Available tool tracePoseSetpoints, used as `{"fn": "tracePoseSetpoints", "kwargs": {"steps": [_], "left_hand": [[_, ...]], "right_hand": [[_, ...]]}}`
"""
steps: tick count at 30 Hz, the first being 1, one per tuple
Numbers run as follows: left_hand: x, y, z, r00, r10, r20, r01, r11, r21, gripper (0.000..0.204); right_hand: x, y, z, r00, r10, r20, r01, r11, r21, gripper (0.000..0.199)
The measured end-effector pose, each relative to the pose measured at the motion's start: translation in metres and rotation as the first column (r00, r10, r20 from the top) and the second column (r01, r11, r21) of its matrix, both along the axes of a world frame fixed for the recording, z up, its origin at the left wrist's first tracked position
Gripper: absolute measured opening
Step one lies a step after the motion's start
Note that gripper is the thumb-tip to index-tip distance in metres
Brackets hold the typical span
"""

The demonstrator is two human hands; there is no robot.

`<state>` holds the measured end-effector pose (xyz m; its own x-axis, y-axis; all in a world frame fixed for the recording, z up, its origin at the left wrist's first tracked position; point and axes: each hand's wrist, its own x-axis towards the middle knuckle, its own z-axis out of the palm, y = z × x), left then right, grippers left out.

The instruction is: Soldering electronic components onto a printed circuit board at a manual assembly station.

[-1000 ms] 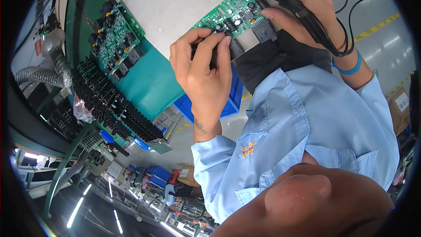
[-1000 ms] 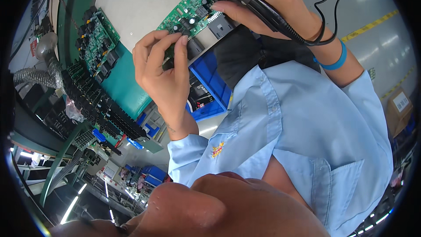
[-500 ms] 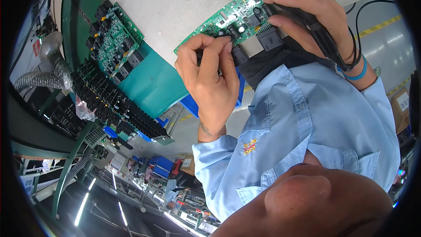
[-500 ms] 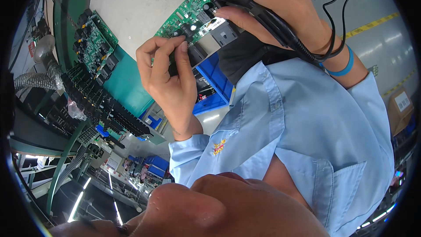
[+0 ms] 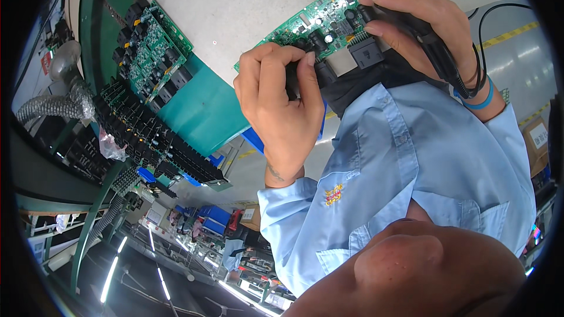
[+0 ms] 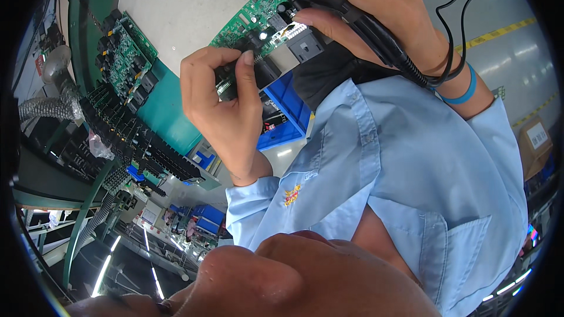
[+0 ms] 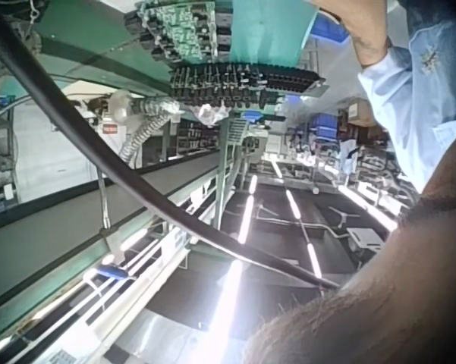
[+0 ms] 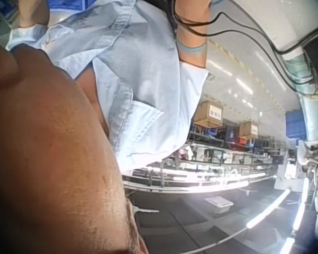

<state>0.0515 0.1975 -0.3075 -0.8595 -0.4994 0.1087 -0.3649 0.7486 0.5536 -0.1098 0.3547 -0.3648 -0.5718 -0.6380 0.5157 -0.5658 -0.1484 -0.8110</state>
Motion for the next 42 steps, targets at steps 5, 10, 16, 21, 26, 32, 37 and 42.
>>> {"fn": "tracePoseSetpoints", "kwargs": {"steps": [5, 10, 16, 21, 26, 32, 37, 42], "left_hand": [[-0.004, -0.003, 0.002, 1.0, -0.009, 0.009, 0.009, 1.0, 0.027, 0.016], [-0.006, -0.002, 0.002, 1.0, 0.0, 0.007, 0.0, 1.0, 0.031, 0.014], [-0.005, -0.003, 0.0, 1.0, 0.015, 0.014, -0.016, 0.999, 0.051, 0.013], [-0.001, -0.004, -0.014, 0.994, -0.028, -0.11, 0.022, 0.998, -0.053, 0.017], [0.018, 0.002, -0.019, 0.969, -0.166, -0.184, 0.116, 0.96, -0.254, 0.029], [0.022, 0.001, -0.012, 0.963, -0.241, -0.123, 0.184, 0.916, -0.355, 0.042], [0.021, -0.011, -0.005, 0.968, -0.239, -0.076, 0.189, 0.894, -0.406, 0.047], [0.011, -0.02, 0.009, 0.957, -0.281, -0.068, 0.229, 0.88, -0.415, 0.049]], "right_hand": [[-0.002, -0.003, -0.008, 0.997, -0.039, -0.071, 0.036, 0.998, -0.046, 0.039], [-0.002, -0.004, -0.011, 0.987, -0.074, -0.143, 0.064, 0.995, -0.079, 0.036], [0.0, -0.002, -0.014, 0.979, -0.08, -0.186, 0.069, 0.995, -0.069, 0.038], [0.0, -0.002, -0.01, 0.973, -0.041, -0.225, 0.029, 0.998, -0.059, 0.04], [0.0, -0.003, -0.008, 0.961, -0.047, -0.271, 0.032, 0.998, -0.062, 0.04], [-0.004, 0.001, -0.017, 0.962, -0.031, -0.27, 0.068, 0.99, 0.126, 0.043], [-0.01, -0.01, -0.001, 0.954, 0.052, -0.295, 0.032, 0.961, 0.273, 0.047], [-0.019, -0.013, -0.014, 0.99, 0.017, -0.143, 0.044, 0.911, 0.41, 0.05]]}}
